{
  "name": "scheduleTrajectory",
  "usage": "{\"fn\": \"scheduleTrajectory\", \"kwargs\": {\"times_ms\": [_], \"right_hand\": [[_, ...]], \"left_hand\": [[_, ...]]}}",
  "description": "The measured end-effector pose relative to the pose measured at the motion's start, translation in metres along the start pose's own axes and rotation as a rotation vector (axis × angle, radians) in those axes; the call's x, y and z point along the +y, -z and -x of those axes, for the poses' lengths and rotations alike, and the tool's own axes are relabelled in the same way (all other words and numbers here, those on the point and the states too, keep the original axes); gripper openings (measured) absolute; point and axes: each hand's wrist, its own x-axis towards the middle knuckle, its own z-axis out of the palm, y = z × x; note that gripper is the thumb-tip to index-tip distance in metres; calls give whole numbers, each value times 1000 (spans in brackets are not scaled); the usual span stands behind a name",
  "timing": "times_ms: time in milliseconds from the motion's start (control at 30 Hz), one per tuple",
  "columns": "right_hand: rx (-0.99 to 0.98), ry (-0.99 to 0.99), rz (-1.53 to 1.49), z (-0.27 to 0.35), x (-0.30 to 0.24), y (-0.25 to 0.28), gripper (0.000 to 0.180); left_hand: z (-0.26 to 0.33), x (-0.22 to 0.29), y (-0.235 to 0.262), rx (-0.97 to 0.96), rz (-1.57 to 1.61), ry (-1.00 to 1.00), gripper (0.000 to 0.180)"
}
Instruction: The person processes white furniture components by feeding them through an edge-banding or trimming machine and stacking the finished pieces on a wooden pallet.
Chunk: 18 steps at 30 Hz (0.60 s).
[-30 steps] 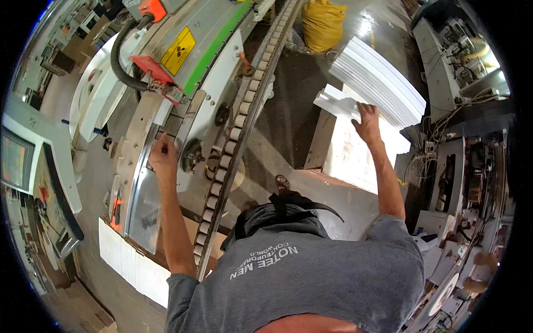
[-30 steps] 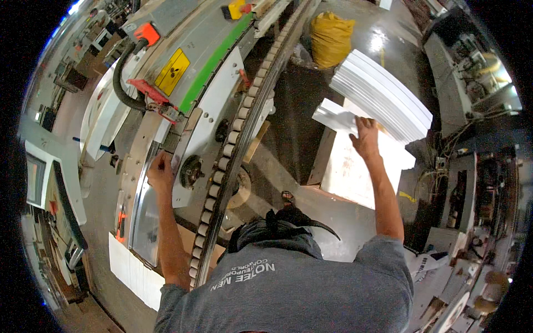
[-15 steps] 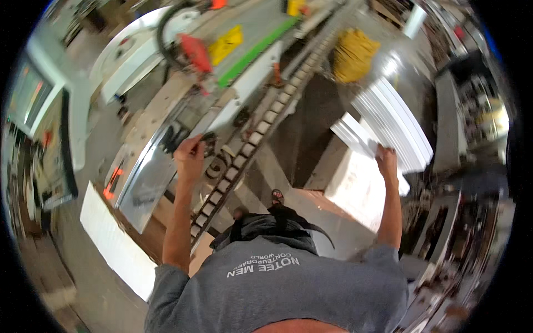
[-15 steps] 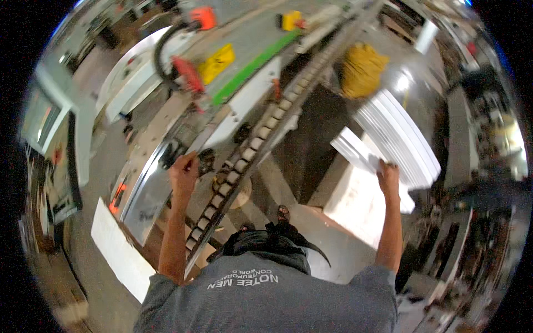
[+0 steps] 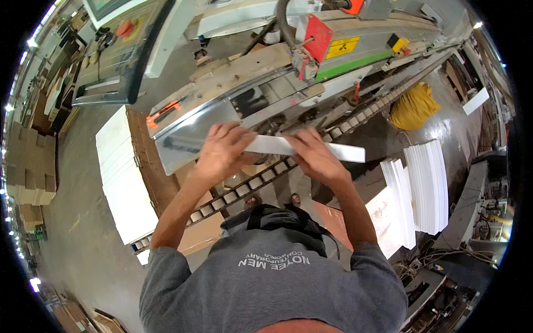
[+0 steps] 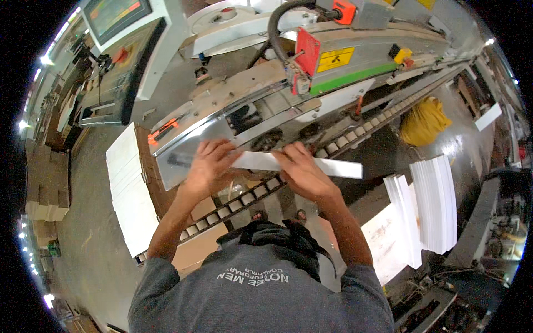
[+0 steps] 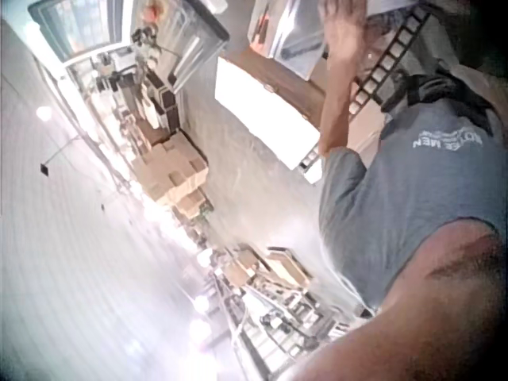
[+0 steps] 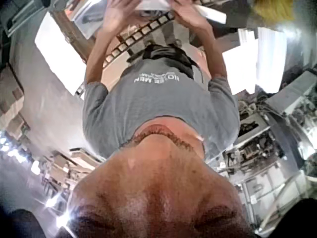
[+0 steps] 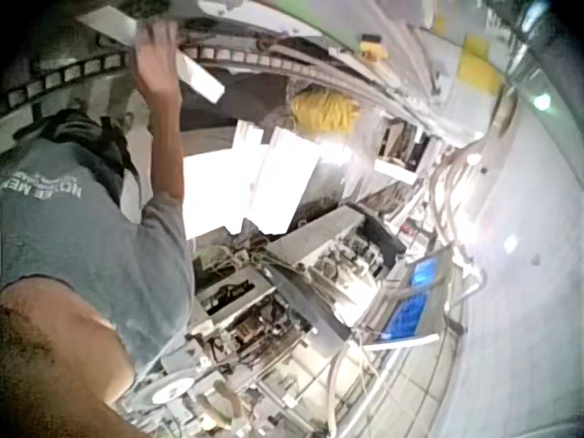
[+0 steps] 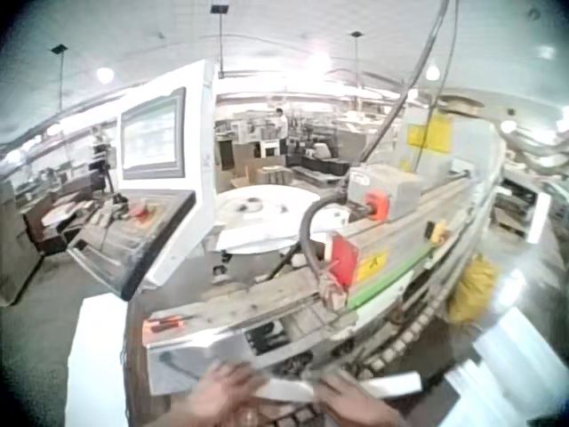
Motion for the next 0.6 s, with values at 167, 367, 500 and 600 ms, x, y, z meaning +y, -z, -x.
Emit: {"fn": "scheduleTrajectory", "kwargs": {"times_ms": [167,367,500,600], "right_hand": [[148,263,-27,-94,-10,-70,43],[255,-162,-423,-136,-25,-145,44],[421,-176,-656,-154,-10,-202,26],[532,-181,-878,-168,-4,-215,19]], "left_hand": [[92,-67,-3,110,58,203,43],[140,-117,-22,292,48,536,30],[142,-144,-25,396,-100,353,24],[130,-138,-19,510,-278,457,26]]}}
